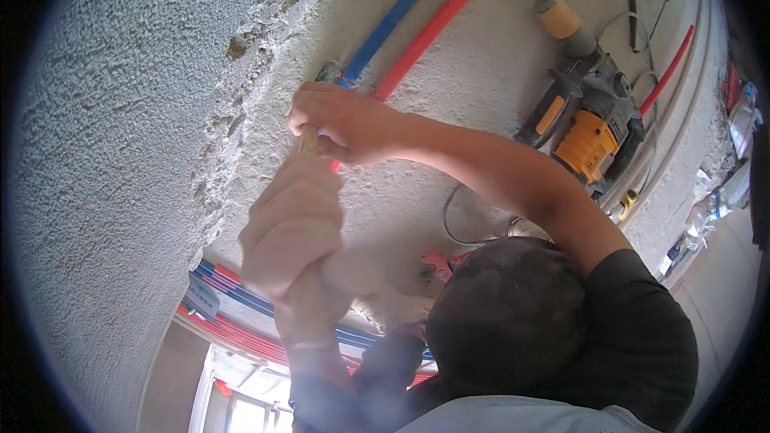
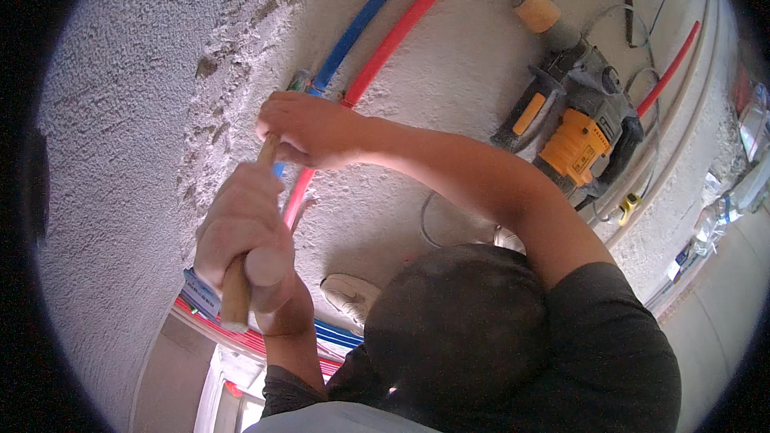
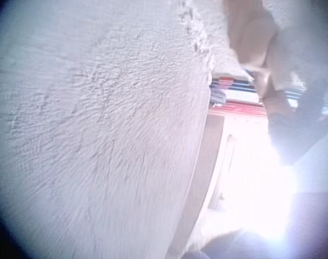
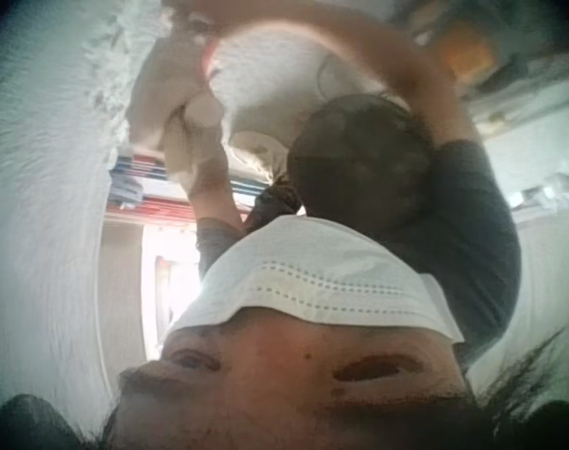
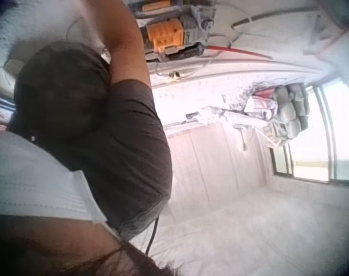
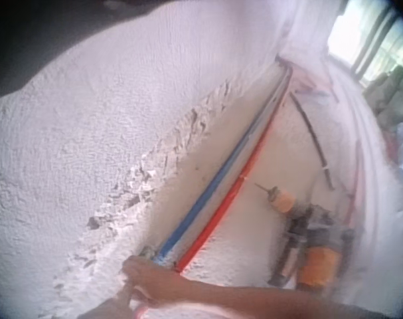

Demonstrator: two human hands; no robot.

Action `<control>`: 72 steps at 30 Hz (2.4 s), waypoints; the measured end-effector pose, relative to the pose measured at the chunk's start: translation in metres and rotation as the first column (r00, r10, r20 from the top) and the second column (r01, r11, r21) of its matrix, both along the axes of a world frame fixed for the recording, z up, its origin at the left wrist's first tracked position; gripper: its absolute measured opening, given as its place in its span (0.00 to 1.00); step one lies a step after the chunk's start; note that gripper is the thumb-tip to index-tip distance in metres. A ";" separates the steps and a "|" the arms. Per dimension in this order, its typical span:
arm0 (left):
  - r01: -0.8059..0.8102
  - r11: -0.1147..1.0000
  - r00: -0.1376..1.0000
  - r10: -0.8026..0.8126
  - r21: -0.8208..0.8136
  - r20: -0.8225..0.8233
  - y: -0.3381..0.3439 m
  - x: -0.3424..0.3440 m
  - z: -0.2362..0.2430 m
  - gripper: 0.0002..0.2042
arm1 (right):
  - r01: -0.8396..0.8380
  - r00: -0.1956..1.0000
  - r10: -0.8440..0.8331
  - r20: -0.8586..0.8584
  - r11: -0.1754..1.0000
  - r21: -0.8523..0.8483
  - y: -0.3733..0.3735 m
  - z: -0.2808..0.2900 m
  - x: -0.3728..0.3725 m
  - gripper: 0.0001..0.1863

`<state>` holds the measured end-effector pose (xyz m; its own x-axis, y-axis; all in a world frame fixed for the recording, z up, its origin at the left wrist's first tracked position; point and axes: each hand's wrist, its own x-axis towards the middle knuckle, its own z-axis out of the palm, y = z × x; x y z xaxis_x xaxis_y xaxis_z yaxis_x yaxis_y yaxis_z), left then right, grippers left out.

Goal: The person installs red and blue electrical conduits into grooves cut into a concrete wall. They use a hammer drill to create holes, a hammer to tap the conduits into place, and a pipe cutter to trim the conduits to length. The person secures the conduits with clips and a hammer.

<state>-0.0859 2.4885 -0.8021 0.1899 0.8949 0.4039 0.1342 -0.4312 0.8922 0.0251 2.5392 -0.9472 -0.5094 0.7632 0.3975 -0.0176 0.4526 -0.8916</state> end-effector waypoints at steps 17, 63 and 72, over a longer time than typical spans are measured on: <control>0.486 0.872 0.869 -0.489 0.055 0.072 0.031 -0.034 -0.009 0.17 | 0.150 0.988 -0.153 0.017 0.981 0.119 -0.009 -0.011 -0.007 0.20; -0.160 0.953 0.960 0.090 0.259 0.264 -0.037 0.092 0.117 0.21 | 0.210 0.692 -0.027 0.721 0.964 -0.165 -0.075 0.041 0.148 0.14; 0.137 0.968 0.885 -0.216 0.212 0.412 -0.026 0.250 0.180 0.23 | 0.605 0.796 -0.547 0.259 0.698 -0.383 -0.119 0.142 0.299 0.17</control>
